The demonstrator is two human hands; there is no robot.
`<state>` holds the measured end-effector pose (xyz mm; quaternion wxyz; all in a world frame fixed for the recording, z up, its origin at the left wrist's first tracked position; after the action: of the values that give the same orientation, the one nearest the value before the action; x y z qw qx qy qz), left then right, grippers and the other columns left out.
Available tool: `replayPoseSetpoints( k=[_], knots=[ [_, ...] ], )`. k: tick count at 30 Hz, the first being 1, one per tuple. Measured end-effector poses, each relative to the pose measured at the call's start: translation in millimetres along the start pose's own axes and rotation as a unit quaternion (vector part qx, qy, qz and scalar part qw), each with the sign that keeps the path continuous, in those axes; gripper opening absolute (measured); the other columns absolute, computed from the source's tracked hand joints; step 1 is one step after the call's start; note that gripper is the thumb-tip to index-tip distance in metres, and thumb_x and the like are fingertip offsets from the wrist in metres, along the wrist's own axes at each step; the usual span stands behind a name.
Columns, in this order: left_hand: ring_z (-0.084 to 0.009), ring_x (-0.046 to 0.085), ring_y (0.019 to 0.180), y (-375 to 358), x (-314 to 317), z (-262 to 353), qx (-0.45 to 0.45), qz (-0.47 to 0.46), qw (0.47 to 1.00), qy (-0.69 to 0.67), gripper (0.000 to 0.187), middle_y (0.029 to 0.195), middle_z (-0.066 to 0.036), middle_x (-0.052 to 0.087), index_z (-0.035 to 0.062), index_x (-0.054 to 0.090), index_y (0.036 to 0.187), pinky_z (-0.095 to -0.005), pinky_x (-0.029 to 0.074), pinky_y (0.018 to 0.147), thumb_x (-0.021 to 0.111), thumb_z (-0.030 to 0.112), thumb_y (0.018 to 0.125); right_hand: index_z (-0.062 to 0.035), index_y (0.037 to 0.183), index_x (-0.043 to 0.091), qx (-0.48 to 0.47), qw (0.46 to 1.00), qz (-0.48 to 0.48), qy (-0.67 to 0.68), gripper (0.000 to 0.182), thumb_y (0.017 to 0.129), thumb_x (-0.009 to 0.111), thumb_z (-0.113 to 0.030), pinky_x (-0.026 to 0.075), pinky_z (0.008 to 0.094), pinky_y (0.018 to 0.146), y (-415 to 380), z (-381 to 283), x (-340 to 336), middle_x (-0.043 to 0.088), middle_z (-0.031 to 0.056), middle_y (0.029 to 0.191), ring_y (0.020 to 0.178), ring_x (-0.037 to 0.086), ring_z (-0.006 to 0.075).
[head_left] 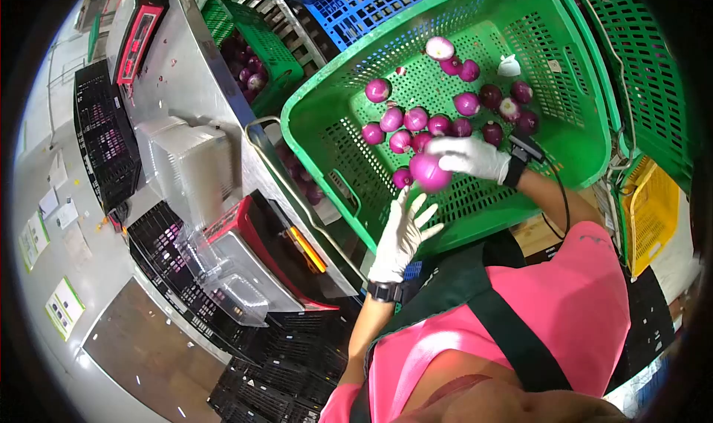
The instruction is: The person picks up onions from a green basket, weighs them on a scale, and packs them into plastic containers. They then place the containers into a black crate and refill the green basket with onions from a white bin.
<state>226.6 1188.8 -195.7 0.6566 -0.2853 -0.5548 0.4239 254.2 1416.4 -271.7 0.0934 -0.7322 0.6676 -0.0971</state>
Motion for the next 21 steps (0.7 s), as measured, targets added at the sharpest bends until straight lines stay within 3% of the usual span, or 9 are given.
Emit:
replayPoseSetpoints(
  k=[1, 5, 8, 10, 13, 16, 17, 19, 21],
  knots=[
    [-0.0374, 0.052, 0.116, 6.6, -6.8, 0.4, -0.008, -0.052, 0.995, -0.090, 0.068, 0.134, -0.017, 0.047, 0.0127, 0.027, 0.144, -0.0579, 0.045, 0.094, 0.049, 0.050, 0.092, -0.0056, 0.106, 0.063, -0.002, 0.998, -0.062, 0.015, 0.028, 0.088, 0.059, -0.027, 0.049, 0.0350, 0.078, -0.8, -1.3, 5.3, 0.067, 0.0135, 0.094, 0.087, 0.066, 0.0231],
    [-0.0267, 0.060, 0.107, -23.2, -37.8, -5.3, -0.001, 0.006, 0.999, -0.040, 0.054, 0.122, -0.011, 0.056, 0.0114, 0.044, 0.134, -0.0442, 0.057, 0.081, 0.063, 0.029, 0.087, -0.0108, 0.099, 0.062, 0.041, 0.958, 0.161, -0.233, 0.024, 0.088, 0.055, -0.031, 0.049, 0.0417, 0.076, 50.4, 53.3, -0.4, 0.064, 0.0117, 0.088, 0.083, 0.062, 0.0332],
    [-0.0333, 0.056, 0.113, -55.0, -42.8, -12.1, 0.037, 0.036, 0.997, -0.050, 0.060, 0.124, -0.019, 0.053, 0.0032, 0.042, 0.133, -0.0488, 0.054, 0.086, 0.065, 0.030, 0.084, -0.0078, 0.131, 0.042, 0.112, 0.900, 0.115, -0.405, 0.059, 0.080, 0.060, -0.030, 0.047, 0.0455, 0.087, 104.4, 102.5, 16.3, 0.052, 0.0189, 0.123, 0.105, 0.055, 0.0360],
    [-0.0377, 0.054, 0.114, -66.7, -40.9, -14.5, 0.053, 0.024, 0.993, -0.104, 0.063, 0.124, -0.026, 0.052, -0.0017, 0.042, 0.131, -0.0558, 0.050, 0.091, 0.065, 0.034, 0.084, -0.0083, 0.128, 0.046, 0.088, 0.872, 0.102, -0.471, 0.062, 0.075, 0.064, -0.033, 0.047, 0.0471, 0.085, 126.5, 137.4, 39.6, 0.050, 0.0205, 0.122, 0.101, 0.056, 0.0371],
    [-0.0335, 0.058, 0.109, -85.3, -46.2, -14.3, 0.050, -0.027, 0.995, -0.087, 0.067, 0.117, -0.024, 0.056, -0.0005, 0.041, 0.130, -0.0475, 0.051, 0.090, 0.060, 0.046, 0.085, -0.0089, 0.123, 0.050, 0.140, 0.869, 0.015, -0.474, 0.060, 0.071, 0.069, -0.031, 0.049, 0.0456, 0.084, 138.3, 137.7, 42.8, 0.051, 0.0214, 0.123, 0.101, 0.058, 0.0345],
    [-0.0367, 0.058, 0.106, -107.6, -38.7, -10.5, 0.105, -0.072, 0.990, -0.053, 0.066, 0.119, -0.026, 0.054, -0.0003, 0.042, 0.127, -0.0467, 0.050, 0.089, 0.061, 0.046, 0.084, -0.0091, 0.117, 0.055, 0.082, 0.991, 0.097, -0.046, 0.046, 0.082, 0.066, -0.036, 0.051, 0.0396, 0.078, 120.2, 146.2, 30.1, 0.060, 0.0116, 0.112, 0.096, 0.060, 0.0256],
    [-0.0376, 0.058, 0.106, -112.0, -38.1, -10.6, 0.116, -0.088, 0.988, -0.056, 0.065, 0.120, -0.026, 0.053, -0.0002, 0.043, 0.126, -0.0464, 0.050, 0.090, 0.061, 0.046, 0.083, -0.0108, 0.114, 0.056, 0.161, 0.967, 0.071, 0.185, 0.041, 0.084, 0.063, -0.039, 0.050, 0.0384, 0.076, 105.0, 127.4, 28.7, 0.061, 0.0094, 0.109, 0.095, 0.059, 0.0244],
    [-0.0395, 0.058, 0.105, -120.1, -39.1, -8.0, 0.135, -0.127, 0.981, -0.058, 0.064, 0.122, -0.025, 0.051, 0.0002, 0.044, 0.123, -0.0459, 0.048, 0.091, 0.063, 0.044, 0.081, -0.0128, 0.109, 0.057, 0.244, 0.782, 0.084, 0.568, 0.033, 0.090, 0.057, -0.039, 0.048, 0.0363, 0.071, 79.8, 103.0, 26.1, 0.062, 0.0054, 0.108, 0.092, 0.058, 0.0210],
    [-0.0409, 0.057, 0.106, -135.0, -49.9, -5.8, 0.118, -0.163, 0.977, -0.068, 0.067, 0.125, -0.025, 0.049, 0.0017, 0.043, 0.123, -0.0476, 0.047, 0.093, 0.067, 0.043, 0.076, -0.0118, 0.108, 0.057, 0.163, 0.782, -0.041, 0.601, 0.027, 0.094, 0.053, -0.035, 0.048, 0.0343, 0.075, 51.2, 75.3, 13.7, 0.062, 0.0044, 0.107, 0.091, 0.057, 0.0209]
  ],
)
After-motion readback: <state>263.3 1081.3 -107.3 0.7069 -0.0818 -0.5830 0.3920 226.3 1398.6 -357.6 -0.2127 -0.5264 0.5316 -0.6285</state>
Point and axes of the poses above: each hand's wrist, its own y-axis towards the middle knuckle, its own x-axis out of the palm, z = x × y, the point moved 2 cm from there along y, towards the middle knuckle
